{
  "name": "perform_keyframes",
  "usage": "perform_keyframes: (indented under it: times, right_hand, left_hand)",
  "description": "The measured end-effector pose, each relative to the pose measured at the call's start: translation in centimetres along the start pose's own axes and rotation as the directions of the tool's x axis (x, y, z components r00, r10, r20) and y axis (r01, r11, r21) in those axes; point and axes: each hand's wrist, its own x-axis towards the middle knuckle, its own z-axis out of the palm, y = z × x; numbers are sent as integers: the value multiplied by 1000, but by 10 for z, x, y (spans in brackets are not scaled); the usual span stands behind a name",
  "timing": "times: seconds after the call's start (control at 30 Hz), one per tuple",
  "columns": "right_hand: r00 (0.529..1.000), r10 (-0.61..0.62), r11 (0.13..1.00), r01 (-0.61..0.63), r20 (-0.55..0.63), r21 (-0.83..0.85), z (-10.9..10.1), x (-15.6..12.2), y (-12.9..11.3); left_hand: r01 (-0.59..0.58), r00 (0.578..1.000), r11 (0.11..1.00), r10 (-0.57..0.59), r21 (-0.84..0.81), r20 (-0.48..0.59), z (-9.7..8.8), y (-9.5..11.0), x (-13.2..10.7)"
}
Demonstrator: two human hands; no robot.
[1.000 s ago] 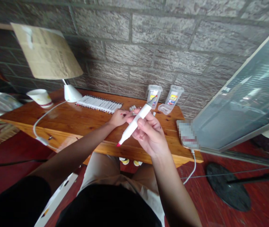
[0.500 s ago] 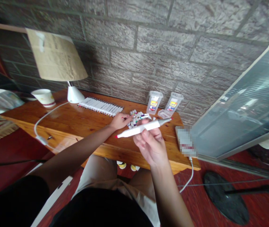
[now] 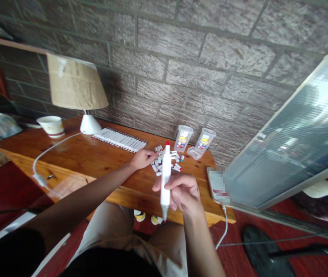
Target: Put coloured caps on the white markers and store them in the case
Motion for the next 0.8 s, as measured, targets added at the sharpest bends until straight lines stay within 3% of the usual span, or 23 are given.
perform_keyframes:
  times: [0.17, 0.37, 0.63, 0.8]
  right_hand:
    - [995, -49, 993, 58, 91, -103, 9, -5, -12]
    - [990, 88, 994, -80, 111, -79, 26, -10, -17]
    - [992, 98, 988, -87, 81, -127, 38, -10, -25]
    - [999, 37, 985, -32, 28, -171, 38, -15, -24]
  left_hand:
    - [-3, 1000, 1000, 3, -6, -3, 2, 0, 0]
    - [-7, 1000, 1000, 7, -6, -24, -1, 3, 0]
    - [1, 1000, 1000, -1, -17, 6, 0, 2, 0]
    - [9, 1000, 1000, -9, -28, 8, 0, 3, 0]
